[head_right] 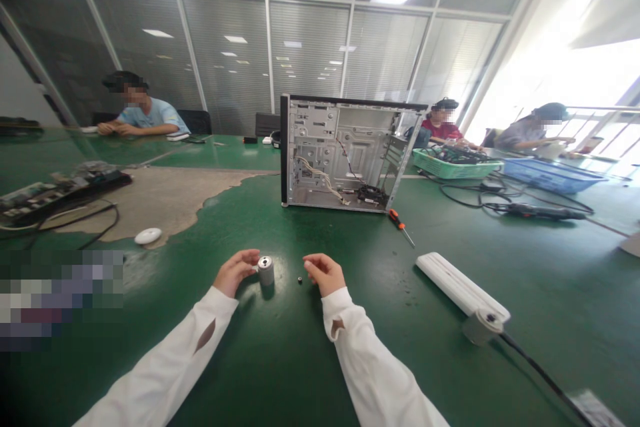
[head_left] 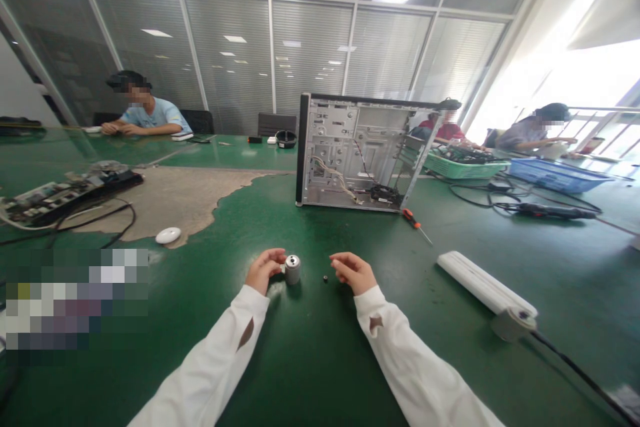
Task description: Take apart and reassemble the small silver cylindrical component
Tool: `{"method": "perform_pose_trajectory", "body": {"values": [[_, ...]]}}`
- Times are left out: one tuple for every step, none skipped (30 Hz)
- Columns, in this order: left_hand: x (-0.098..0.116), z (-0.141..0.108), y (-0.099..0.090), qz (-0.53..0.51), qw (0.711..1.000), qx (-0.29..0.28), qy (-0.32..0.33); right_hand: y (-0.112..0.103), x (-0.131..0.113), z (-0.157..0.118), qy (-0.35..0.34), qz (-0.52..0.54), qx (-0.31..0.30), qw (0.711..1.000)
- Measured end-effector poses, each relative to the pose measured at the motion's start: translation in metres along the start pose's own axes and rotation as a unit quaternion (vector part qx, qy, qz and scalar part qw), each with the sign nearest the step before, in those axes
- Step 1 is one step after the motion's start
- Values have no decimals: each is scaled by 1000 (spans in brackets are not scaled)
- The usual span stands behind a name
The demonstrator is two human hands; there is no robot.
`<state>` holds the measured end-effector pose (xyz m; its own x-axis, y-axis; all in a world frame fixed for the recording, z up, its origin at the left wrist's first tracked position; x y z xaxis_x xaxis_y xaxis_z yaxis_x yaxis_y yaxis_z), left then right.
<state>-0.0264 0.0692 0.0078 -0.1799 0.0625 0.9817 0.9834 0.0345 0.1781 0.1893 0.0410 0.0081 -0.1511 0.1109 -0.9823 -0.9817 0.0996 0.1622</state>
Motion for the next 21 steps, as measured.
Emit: {"method": "perform_pose_trajectory", "body": {"values": [[-1,0,2,11,1000,-15,3,1,-4,-2,-47,-61,8,997],[-1,0,5,19,999,-29,6,3,-9,-5,-93,-116,11,989],[-2,-1,6,22,999,-38,6,7,-15,-9,-134,-164,4,977],[-3,-1,8,19,999,-44,4,13,-20,-14,-170,-205,-13,964],[-4,-2,8,13,999,-46,-1,19,-25,-19,-202,-238,-36,949],[-5,-3,9,6,999,-48,-10,25,-29,-24,-228,-264,-63,935],[-6,-4,10,0,998,-55,-20,31,-32,-29,-246,-282,-90,923],[-6,-6,12,-4,997,-66,-31,37,-34,-34,-257,-296,-112,913],[-7,-8,14,-7,996,-79,-41,42,-35,-38,-264,-309,-129,905],[-7,-10,16,-8,994,-94,-54,46,-35,-41,-271,-321,-140,897],[-7,-12,19,-9,991,-111,-70,49,-35,-44,-276,-334,-148,889],[-8,-15,22,-10,988,-129,-87,52,-35,-47,-282,-347,-151,881],[-8,-17,25,-9,984,-147,-103,54,-35,-48,-287,-361,-151,874],[-8,-20,27,-8,980,-162,-116,55,-35,-49,-290,-375,-148,868],[-8,-21,29,-8,977,-174,-123,55,-35,-50,-288,-386,-145,864],[-8,-22,30,-9,975,-183,-124,55,-35,-51,-283,-396,-142,862],[-8,-22,31,-12,975,-188,-122,53,-36,-53,-277,-405,-139,860],[-7,-22,31,-18,975,-188,-117,51,-37,-55,-273,-413,-135,858],[-7,-21,30,-25,976,-186,-110,46,-39,-59,-270,-422,-130,856],[-7,-19,29,-33,977,-182,-103,41,-40,-64,-267,-432,-122,853],[-7,-17,27,-41,979,-176,-96,33,-41,-71,-264,-445,-111,849]]}}
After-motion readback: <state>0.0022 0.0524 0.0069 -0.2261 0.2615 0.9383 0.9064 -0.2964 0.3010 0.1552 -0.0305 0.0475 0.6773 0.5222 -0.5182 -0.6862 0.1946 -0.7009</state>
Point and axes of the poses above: each hand's wrist, its own z-axis towards the middle knuckle, its own y-axis out of the palm, x = y × z, the point moved 5 cm from there along z, towards the middle knuckle, and after that the axes turned 1 degree about -y, right-handed, at the moved point
